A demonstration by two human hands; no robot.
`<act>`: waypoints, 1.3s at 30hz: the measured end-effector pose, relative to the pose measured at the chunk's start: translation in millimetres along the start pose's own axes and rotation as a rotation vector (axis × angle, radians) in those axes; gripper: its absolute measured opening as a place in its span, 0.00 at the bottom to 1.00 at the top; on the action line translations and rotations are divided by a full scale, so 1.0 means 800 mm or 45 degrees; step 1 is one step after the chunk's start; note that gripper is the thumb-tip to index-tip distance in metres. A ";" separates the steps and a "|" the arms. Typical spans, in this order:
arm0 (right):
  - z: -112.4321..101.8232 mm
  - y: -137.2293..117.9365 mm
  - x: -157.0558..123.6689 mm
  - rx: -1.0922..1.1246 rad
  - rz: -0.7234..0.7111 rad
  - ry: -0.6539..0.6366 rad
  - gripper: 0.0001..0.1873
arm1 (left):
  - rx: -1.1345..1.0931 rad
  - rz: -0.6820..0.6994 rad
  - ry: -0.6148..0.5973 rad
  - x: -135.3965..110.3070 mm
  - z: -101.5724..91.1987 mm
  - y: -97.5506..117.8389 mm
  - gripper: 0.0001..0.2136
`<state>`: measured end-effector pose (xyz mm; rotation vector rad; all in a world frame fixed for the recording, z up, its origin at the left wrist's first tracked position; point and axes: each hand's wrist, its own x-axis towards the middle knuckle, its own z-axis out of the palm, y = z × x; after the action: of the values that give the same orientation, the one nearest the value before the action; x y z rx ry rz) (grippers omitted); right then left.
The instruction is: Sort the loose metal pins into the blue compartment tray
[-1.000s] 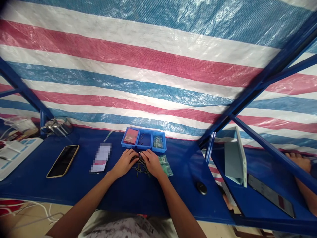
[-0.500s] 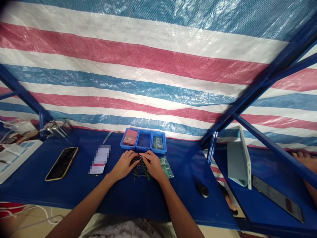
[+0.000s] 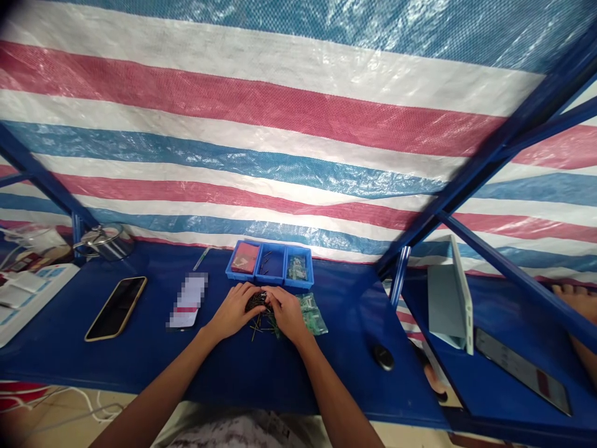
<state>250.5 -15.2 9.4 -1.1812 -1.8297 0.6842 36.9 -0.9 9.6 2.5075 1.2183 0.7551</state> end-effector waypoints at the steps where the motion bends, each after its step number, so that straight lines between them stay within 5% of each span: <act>1: 0.002 0.001 0.000 0.033 0.028 0.011 0.20 | 0.006 -0.001 0.001 0.000 0.000 0.000 0.17; 21: 0.008 -0.001 0.007 0.708 0.310 0.175 0.18 | -0.005 -0.010 -0.005 0.000 0.001 -0.001 0.14; 24: 0.004 -0.002 0.004 0.582 0.316 0.299 0.17 | 0.017 -0.008 -0.005 0.000 0.001 0.000 0.14; 27: -0.003 -0.002 -0.001 0.164 0.221 0.461 0.15 | 0.020 -0.007 -0.012 0.000 0.002 -0.001 0.15; 32: -0.010 -0.005 -0.006 -0.240 0.053 0.509 0.17 | 0.010 -0.008 -0.009 0.000 0.002 -0.003 0.16; 35: -0.009 -0.008 -0.004 -0.080 0.093 0.468 0.17 | 0.012 -0.010 -0.017 -0.001 0.002 -0.002 0.15; 39: -0.006 -0.013 0.001 0.515 0.341 0.306 0.20 | 0.016 -0.015 -0.017 -0.001 0.001 -0.001 0.14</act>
<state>249.9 -18.6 20.3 -1.1835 -1.2712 0.9660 36.5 -0.8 8.1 2.5090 1.2358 0.7291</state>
